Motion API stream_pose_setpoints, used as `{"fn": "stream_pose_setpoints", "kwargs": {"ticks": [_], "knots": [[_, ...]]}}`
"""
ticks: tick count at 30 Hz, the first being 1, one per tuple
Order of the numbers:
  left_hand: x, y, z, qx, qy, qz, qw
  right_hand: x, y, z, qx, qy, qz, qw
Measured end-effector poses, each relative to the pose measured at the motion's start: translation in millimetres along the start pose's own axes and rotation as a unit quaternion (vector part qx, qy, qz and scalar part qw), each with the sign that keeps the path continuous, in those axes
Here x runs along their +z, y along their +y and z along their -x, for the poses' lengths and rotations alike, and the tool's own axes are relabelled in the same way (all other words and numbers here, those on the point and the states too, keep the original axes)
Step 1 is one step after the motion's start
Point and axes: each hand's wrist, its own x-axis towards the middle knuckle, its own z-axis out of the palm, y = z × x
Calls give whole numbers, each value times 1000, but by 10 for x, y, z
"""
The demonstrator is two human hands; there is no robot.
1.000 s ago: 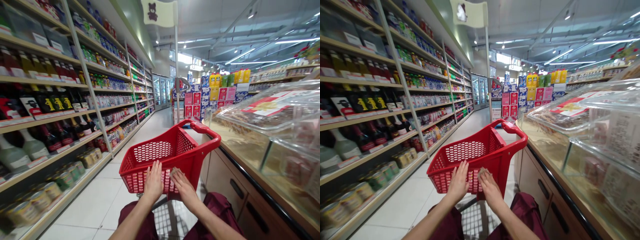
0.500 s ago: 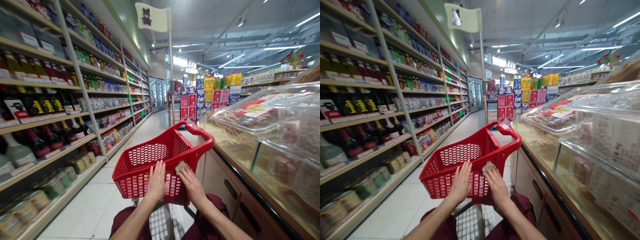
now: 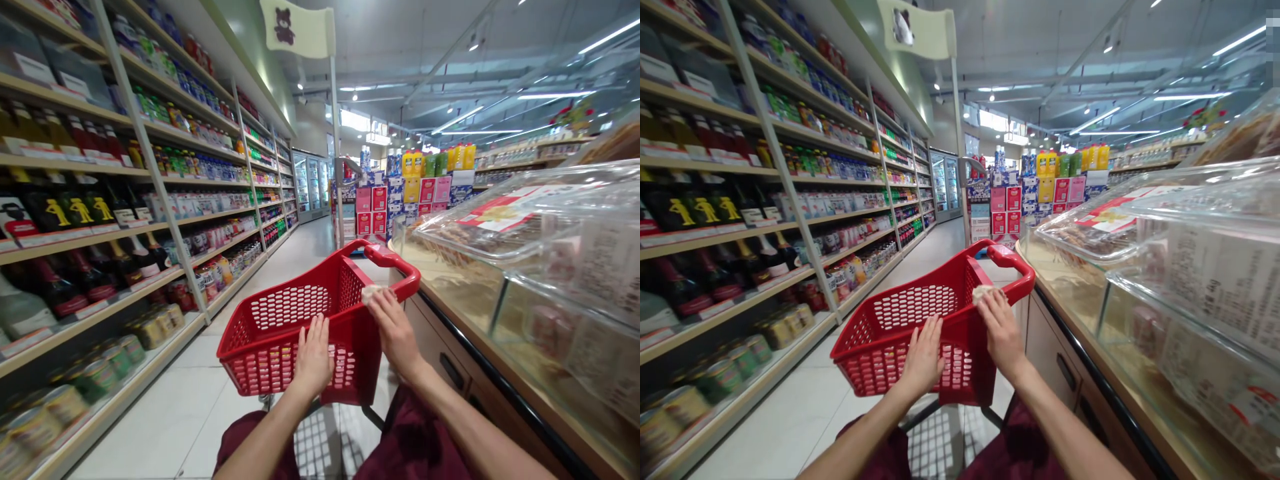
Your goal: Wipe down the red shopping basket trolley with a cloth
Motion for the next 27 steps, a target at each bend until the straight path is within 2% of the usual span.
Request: {"fn": "stream_pose_setpoints", "kwargs": {"ticks": [2,5,7,9,11,13,16,18,20,24,27], "knots": [[7,-9,-14,-12,-7,-3,1000,6,33,-253,-27,-30,26,999],[-7,-22,-27,-9,-14,-9,1000,-1,200,-422,-76,-103,80,989],[-20,-26,-32,-4,-22,-9,1000,-93,429,-455,-64,-109,116,985],[-24,-20,-37,-6,-30,-7,1000,-220,677,-492,-25,-89,140,986],[-21,-11,-40,-11,-33,-6,999,-283,808,-538,4,-72,153,986],[-18,-8,-42,-16,-31,-10,999,-224,740,-558,-1,-75,153,985],[-34,-24,-47,-19,-37,-21,999,-20,434,-528,-58,-117,122,984],[-56,-39,-55,-25,-53,-30,998,28,344,-524,-83,-144,100,981],[-77,-43,-65,-33,-70,-36,996,-57,450,-566,-61,-151,100,982],[-97,-17,-82,-45,-82,-29,995,-283,778,-694,35,-142,130,981],[-101,-5,-94,-48,-88,-26,995,-170,604,-661,7,-162,116,980]]}}
